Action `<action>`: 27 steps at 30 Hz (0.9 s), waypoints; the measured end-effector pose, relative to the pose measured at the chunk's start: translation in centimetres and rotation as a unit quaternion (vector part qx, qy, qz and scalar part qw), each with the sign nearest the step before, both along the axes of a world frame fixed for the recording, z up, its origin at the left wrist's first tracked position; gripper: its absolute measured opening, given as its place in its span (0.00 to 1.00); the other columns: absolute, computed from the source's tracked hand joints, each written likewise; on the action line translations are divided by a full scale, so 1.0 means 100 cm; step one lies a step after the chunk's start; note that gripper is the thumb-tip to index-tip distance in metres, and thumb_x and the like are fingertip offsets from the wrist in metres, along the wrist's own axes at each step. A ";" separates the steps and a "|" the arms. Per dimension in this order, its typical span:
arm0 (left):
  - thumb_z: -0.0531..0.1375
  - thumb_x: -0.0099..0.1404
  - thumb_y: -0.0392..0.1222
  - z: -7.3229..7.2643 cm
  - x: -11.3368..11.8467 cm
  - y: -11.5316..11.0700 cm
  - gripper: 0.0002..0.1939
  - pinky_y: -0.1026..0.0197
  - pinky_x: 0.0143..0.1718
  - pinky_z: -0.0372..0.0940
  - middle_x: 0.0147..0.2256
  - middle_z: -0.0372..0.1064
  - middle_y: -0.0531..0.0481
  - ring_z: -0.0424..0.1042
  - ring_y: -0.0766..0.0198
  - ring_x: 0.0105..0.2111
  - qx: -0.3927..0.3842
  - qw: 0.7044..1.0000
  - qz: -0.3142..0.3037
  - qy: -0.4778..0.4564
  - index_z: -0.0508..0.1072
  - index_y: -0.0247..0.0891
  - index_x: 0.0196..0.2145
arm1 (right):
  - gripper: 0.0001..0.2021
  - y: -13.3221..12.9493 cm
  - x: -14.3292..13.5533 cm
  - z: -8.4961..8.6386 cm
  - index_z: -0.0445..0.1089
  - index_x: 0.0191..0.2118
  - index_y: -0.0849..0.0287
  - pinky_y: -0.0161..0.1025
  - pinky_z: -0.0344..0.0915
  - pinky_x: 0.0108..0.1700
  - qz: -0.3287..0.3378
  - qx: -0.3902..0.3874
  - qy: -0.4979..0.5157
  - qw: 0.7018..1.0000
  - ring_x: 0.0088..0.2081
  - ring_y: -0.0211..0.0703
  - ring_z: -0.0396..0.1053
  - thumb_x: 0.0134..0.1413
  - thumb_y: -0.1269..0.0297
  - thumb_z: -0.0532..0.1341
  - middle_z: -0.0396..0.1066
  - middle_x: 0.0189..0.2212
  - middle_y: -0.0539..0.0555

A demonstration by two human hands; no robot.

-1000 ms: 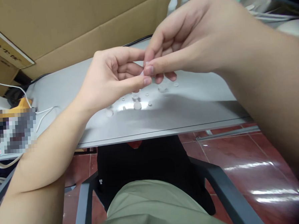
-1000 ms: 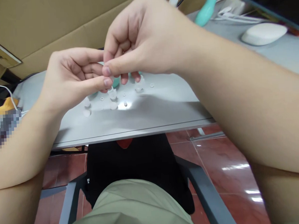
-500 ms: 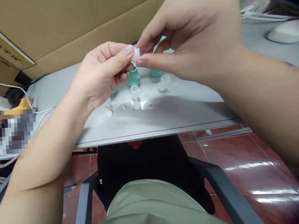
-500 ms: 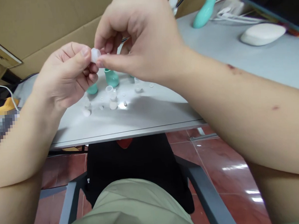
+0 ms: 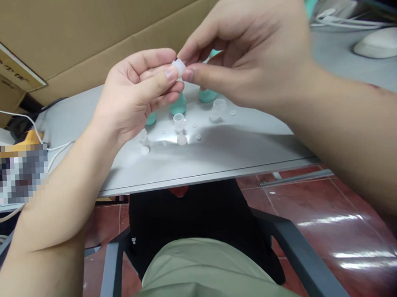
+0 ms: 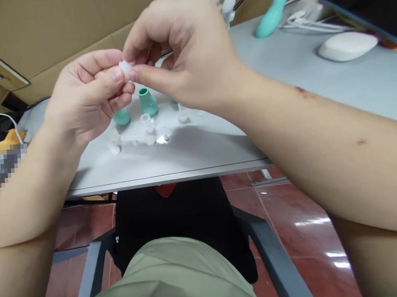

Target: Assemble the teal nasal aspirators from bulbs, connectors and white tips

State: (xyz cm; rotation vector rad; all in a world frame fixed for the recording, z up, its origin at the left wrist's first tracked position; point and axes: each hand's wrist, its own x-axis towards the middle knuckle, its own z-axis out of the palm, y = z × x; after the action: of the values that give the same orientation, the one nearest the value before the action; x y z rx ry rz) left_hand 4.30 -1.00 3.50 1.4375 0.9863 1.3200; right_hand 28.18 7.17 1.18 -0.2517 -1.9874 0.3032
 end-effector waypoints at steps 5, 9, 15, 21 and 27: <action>0.80 0.77 0.36 0.001 -0.002 0.001 0.07 0.51 0.57 0.92 0.43 0.92 0.54 0.94 0.55 0.48 0.006 1.000 0.015 0.000 0.89 0.46 0.48 | 0.07 -0.001 -0.003 0.004 0.92 0.48 0.49 0.22 0.79 0.50 0.030 -0.033 0.018 0.999 0.45 0.26 0.84 0.73 0.70 0.76 0.89 0.43 0.39; 0.79 0.79 0.32 0.010 -0.003 -0.003 0.08 0.56 0.54 0.91 0.40 0.92 0.55 0.93 0.62 0.42 -0.028 0.999 -0.031 -0.008 0.88 0.43 0.46 | 0.07 -0.004 -0.006 0.008 0.91 0.44 0.50 0.19 0.78 0.46 0.048 -0.072 0.031 0.996 0.42 0.24 0.82 0.70 0.71 0.78 0.88 0.39 0.37; 0.78 0.78 0.27 0.005 -0.002 -0.002 0.10 0.66 0.44 0.89 0.36 0.91 0.57 0.92 0.67 0.37 0.011 0.998 -0.028 -0.063 0.91 0.43 0.43 | 0.10 -0.012 -0.008 0.008 0.91 0.42 0.49 0.22 0.80 0.47 0.035 -0.102 0.041 0.993 0.42 0.27 0.83 0.68 0.76 0.81 0.88 0.39 0.40; 0.84 0.74 0.36 0.010 -0.008 0.003 0.08 0.58 0.51 0.92 0.40 0.91 0.55 0.96 0.56 0.45 -0.002 1.000 0.002 0.014 0.91 0.44 0.46 | 0.10 -0.016 -0.008 0.009 0.90 0.38 0.51 0.19 0.76 0.43 0.062 -0.089 0.071 0.992 0.39 0.23 0.80 0.66 0.76 0.82 0.87 0.36 0.39; 0.85 0.74 0.43 0.008 -0.010 0.001 0.10 0.41 0.65 0.93 0.47 0.94 0.49 0.96 0.46 0.54 -0.003 0.999 -0.022 0.037 0.91 0.48 0.49 | 0.10 -0.014 -0.008 0.011 0.91 0.41 0.49 0.19 0.78 0.47 0.075 -0.108 0.058 0.990 0.41 0.23 0.79 0.67 0.75 0.81 0.86 0.37 0.37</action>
State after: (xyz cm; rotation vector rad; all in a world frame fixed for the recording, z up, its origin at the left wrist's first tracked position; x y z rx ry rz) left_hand 3.26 -0.88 4.29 1.5036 0.9995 1.2381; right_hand 27.34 5.80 2.26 -0.2171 -1.8618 0.6194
